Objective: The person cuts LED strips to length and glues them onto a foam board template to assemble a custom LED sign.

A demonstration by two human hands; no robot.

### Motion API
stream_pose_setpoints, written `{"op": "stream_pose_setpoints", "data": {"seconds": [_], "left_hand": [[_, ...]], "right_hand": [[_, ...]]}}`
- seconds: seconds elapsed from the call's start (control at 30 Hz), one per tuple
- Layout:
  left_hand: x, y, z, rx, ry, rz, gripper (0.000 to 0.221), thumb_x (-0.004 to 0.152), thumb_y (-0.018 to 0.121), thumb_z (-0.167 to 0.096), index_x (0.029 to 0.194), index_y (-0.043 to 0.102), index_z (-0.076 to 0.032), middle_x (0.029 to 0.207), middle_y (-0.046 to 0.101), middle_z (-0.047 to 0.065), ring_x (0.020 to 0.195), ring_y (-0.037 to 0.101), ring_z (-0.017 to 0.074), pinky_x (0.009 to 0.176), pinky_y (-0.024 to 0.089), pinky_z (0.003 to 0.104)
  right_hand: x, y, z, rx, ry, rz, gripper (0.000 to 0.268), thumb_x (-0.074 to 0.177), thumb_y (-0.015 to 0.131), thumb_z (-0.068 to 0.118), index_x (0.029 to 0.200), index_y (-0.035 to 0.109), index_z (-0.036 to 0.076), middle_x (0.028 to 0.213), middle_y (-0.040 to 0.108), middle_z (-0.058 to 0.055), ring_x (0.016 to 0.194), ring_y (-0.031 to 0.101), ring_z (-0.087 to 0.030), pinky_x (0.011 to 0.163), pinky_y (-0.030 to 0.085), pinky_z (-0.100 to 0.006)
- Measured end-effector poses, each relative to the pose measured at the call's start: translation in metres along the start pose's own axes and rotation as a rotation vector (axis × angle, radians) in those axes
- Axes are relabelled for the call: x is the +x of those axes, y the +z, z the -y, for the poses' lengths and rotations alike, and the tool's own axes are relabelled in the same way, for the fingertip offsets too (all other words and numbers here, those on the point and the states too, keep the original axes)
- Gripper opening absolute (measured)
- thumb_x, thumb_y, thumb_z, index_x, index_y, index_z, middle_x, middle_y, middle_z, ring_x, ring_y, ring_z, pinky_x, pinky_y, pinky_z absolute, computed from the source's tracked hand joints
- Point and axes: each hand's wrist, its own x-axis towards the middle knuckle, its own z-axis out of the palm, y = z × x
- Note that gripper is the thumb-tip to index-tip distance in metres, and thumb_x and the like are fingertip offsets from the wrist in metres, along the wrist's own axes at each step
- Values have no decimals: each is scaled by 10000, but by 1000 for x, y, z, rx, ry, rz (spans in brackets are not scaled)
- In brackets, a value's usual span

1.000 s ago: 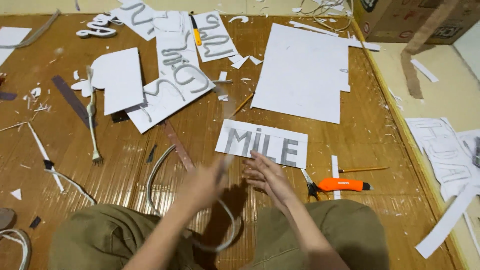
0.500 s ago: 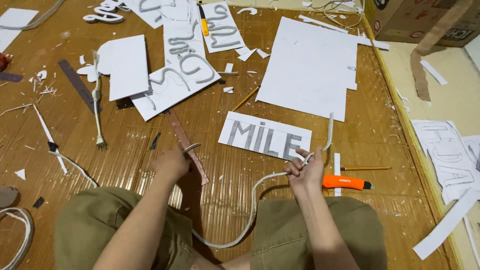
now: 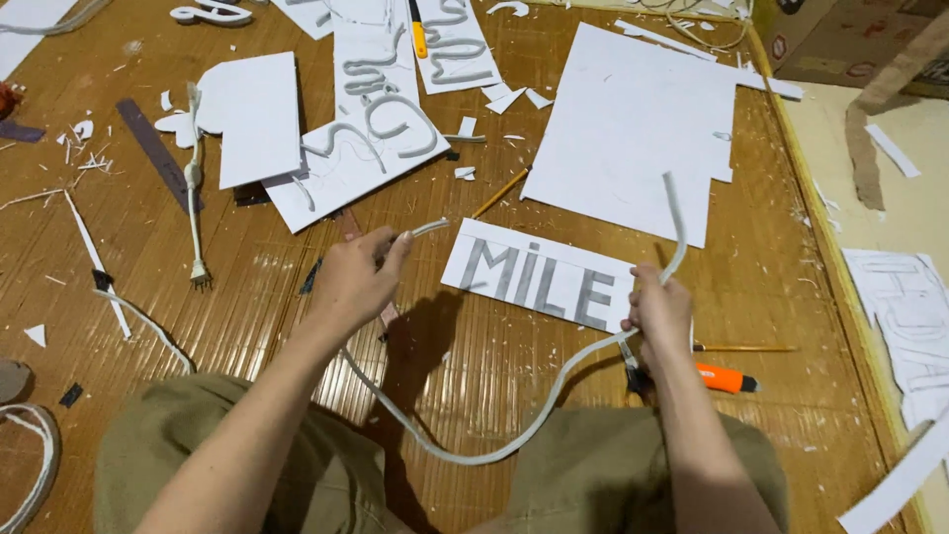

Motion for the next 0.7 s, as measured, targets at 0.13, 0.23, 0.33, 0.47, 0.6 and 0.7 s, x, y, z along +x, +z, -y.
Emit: {"op": "stream_pose_setpoints", "data": {"seconds": [0.13,0.23,0.33,0.47,0.6,0.7], "left_hand": [[8,17,-1,-244,11,-67,348,1011,593,-395,925,809,-136,625,665,160,638,627,265,633,472,400],[12,24,-8,-566,-31,-17,169,905,724,-254,894,824,-119,642,701,70,635,560,131,619,435,253],[14,22,-16,-613,-76,47,170,846,792,-229,959,843,-112,757,783,122,692,539,129,623,451,288],[16,21,-20,-666,-142,20,223,805,822,-111,1024,834,-70,821,801,89,762,558,123,670,466,227],[28,24,-26,-405,-375,89,340,796,815,-297,1101,812,-145,968,842,110,408,469,77,475,484,203],[29,32,-19,-444,-329,46,322,799,810,-245,1083,803,-95,1037,833,126,462,586,96,439,486,206]], "right_hand": [[13,7,3,39,60,25,421,1058,505,387,1152,621,-6,663,448,-64,364,393,-108,359,488,-345],[-11,22,31,83,82,149,745,1075,192,600,1211,628,11,642,380,-31,366,288,-77,335,369,-271],[-14,29,39,107,94,201,745,1091,132,567,1190,647,39,608,316,-13,343,243,-73,313,321,-248],[8,19,18,97,125,121,658,1114,228,550,1127,657,51,590,285,18,339,244,-80,321,301,-254],[22,0,9,196,112,-261,232,1163,343,318,1145,467,123,770,504,11,550,454,-93,464,409,-277],[39,-7,-4,-154,61,-387,329,1114,512,242,1241,370,-27,1070,449,-102,865,549,-146,703,527,-299]]}}
